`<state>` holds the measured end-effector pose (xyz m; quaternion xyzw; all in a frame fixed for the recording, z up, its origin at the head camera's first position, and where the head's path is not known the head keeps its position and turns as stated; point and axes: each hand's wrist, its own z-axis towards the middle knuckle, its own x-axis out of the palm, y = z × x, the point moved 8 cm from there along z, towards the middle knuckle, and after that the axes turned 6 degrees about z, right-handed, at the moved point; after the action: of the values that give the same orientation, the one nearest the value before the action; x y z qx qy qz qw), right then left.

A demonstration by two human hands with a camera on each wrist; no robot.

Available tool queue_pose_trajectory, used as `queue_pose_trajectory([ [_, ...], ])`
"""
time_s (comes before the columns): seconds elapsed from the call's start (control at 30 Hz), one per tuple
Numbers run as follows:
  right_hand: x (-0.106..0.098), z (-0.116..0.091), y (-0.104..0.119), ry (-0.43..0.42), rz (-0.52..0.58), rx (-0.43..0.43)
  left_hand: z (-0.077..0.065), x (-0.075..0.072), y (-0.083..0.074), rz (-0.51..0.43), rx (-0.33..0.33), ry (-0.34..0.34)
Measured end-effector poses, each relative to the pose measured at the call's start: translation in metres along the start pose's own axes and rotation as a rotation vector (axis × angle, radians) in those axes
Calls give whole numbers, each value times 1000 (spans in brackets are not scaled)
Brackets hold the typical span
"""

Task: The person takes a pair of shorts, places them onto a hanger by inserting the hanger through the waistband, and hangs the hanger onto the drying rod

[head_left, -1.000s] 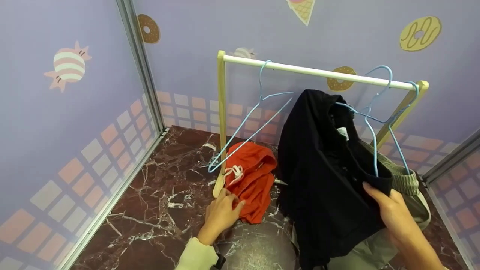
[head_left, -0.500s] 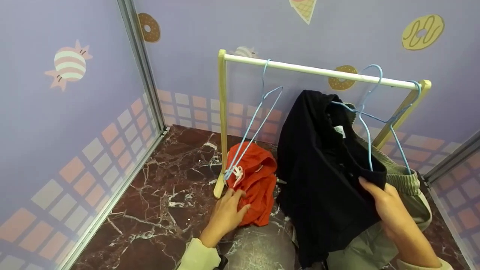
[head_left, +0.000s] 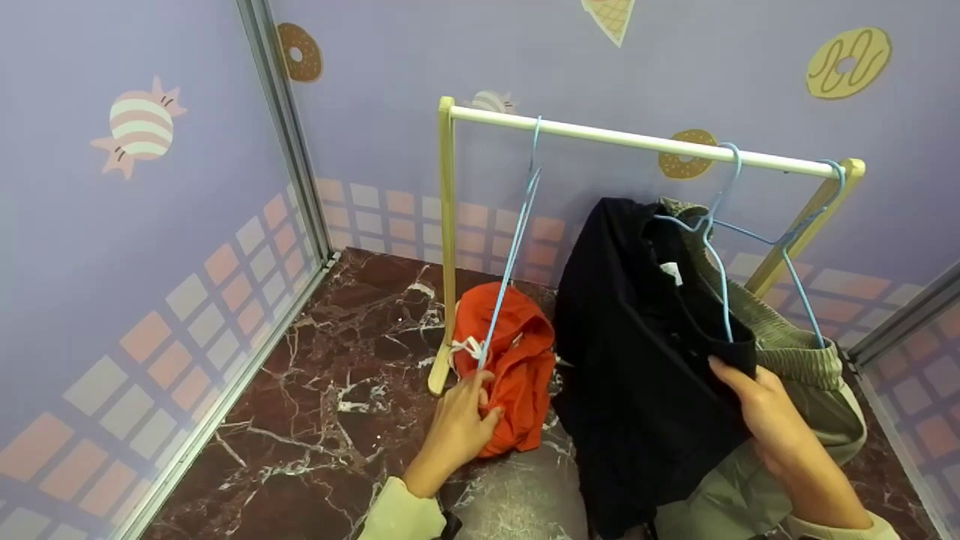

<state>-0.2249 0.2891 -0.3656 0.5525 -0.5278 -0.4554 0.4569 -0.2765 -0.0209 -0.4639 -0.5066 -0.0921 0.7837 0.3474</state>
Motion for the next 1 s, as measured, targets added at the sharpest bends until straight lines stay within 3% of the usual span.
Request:
queue_pose_trajectory([
  [0.17, -1, 2, -4, -18, -24, -4, 0, -2, -4, -38, -12, -8],
  [0.43, -5, -1, -7, -63, -152, -38, -1, -3, -10, -11, -9, 7],
  [0.63, -4, -9, -4, -44, -167, -51, -1, -7, -15, 5, 15, -12],
  [0.9, -3, -25, 21, -146, -249, -272, -3, -11, -23, -5, 48, -68],
  [1.0, -3, -38, 36, -250, -169, -380, -3, -12, -26, -15, 56, -77],
])
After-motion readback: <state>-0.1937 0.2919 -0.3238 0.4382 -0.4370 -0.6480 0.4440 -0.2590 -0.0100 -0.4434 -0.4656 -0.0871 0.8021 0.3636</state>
